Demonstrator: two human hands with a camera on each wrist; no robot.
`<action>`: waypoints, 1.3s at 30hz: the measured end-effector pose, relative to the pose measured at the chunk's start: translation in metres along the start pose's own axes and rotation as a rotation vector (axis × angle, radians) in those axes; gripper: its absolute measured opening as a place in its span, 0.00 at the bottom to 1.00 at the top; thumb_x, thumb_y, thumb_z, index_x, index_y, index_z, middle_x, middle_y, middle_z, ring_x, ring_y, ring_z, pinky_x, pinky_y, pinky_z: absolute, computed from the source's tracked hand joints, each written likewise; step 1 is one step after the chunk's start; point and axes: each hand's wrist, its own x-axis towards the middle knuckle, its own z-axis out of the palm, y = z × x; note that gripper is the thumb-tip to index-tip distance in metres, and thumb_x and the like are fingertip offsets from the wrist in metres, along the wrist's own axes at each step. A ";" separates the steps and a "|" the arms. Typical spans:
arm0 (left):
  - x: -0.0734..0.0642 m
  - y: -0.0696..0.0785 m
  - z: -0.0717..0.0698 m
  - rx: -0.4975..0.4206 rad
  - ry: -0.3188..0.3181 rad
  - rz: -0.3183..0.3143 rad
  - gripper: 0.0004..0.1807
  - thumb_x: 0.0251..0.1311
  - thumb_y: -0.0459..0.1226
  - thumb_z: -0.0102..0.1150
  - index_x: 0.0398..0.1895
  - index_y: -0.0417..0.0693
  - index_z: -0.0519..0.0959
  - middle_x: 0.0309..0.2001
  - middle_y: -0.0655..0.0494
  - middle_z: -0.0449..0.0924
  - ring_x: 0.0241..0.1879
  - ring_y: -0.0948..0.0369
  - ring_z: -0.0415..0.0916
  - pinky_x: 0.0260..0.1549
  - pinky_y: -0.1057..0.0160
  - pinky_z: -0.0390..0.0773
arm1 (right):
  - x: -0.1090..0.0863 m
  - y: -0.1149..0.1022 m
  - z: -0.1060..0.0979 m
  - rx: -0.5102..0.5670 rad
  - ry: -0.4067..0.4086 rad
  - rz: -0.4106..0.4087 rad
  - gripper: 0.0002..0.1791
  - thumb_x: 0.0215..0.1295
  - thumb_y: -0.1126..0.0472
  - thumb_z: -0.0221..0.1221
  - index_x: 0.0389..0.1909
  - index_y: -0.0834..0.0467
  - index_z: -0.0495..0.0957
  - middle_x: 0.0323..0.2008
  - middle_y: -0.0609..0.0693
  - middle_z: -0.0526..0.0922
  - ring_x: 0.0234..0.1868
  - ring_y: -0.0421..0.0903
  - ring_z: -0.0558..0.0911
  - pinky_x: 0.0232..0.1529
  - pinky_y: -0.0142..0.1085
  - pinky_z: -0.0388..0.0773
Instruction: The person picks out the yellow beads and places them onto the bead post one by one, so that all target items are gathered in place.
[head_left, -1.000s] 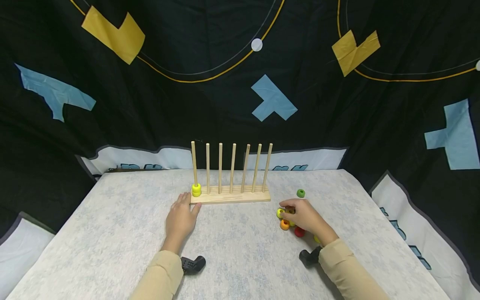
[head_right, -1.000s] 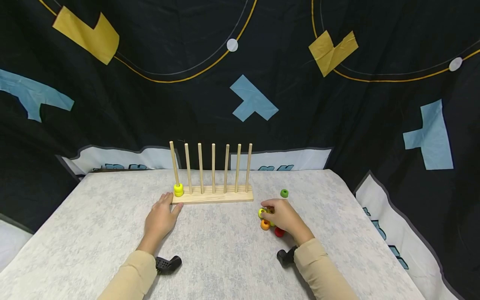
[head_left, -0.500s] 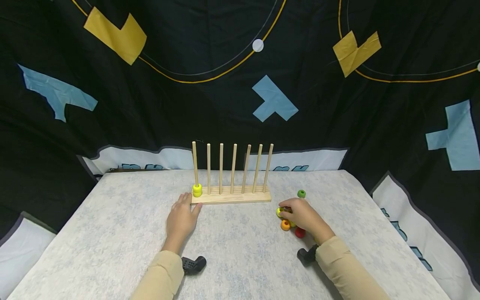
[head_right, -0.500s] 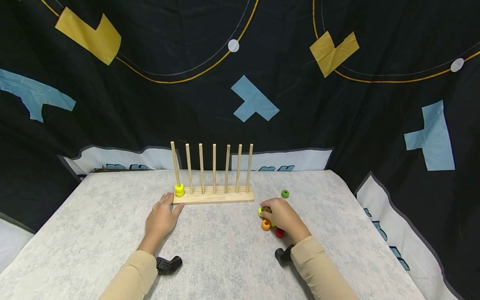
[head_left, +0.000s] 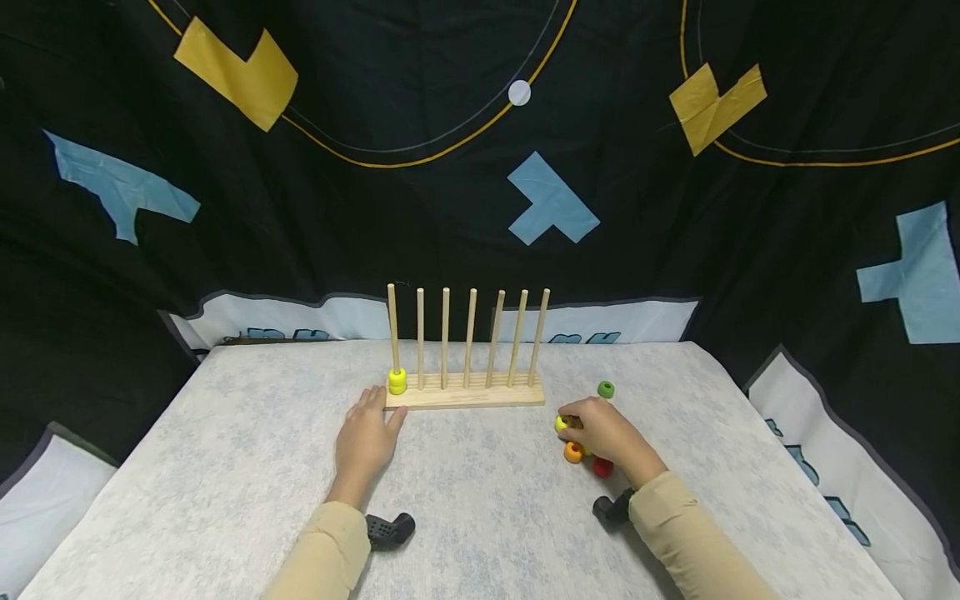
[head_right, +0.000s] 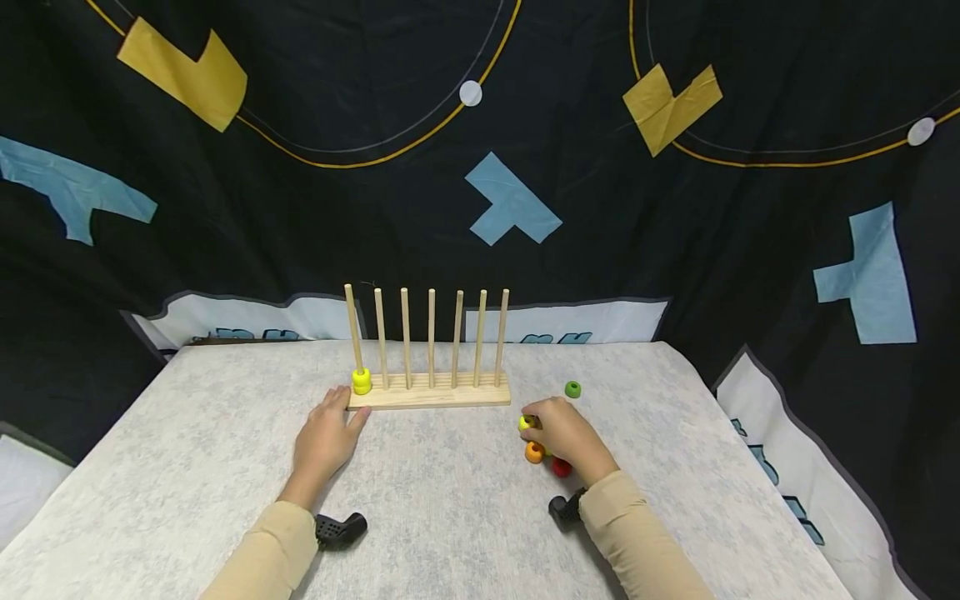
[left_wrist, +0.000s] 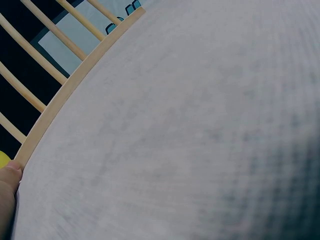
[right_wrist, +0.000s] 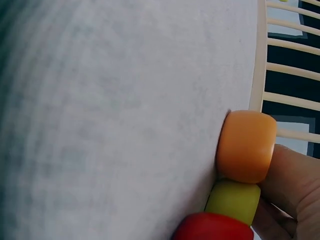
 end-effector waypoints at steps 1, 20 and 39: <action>0.000 0.000 0.000 0.001 0.002 0.001 0.37 0.71 0.51 0.53 0.73 0.36 0.61 0.73 0.36 0.62 0.74 0.40 0.57 0.71 0.38 0.61 | 0.000 0.000 0.000 0.004 -0.001 0.000 0.08 0.61 0.60 0.69 0.41 0.56 0.85 0.31 0.44 0.84 0.27 0.37 0.74 0.30 0.32 0.75; -0.001 0.001 -0.001 -0.002 0.007 0.001 0.37 0.71 0.51 0.53 0.73 0.34 0.61 0.73 0.36 0.62 0.74 0.40 0.57 0.70 0.38 0.61 | 0.000 -0.015 0.000 0.255 0.120 0.021 0.19 0.60 0.53 0.70 0.51 0.55 0.84 0.49 0.47 0.86 0.50 0.45 0.83 0.54 0.44 0.83; 0.001 0.000 0.000 -0.002 0.001 -0.002 0.37 0.71 0.51 0.53 0.73 0.34 0.61 0.73 0.36 0.61 0.74 0.40 0.57 0.71 0.38 0.61 | 0.018 -0.069 -0.005 0.520 0.202 -0.080 0.21 0.62 0.58 0.69 0.56 0.58 0.81 0.51 0.51 0.85 0.47 0.44 0.84 0.48 0.32 0.84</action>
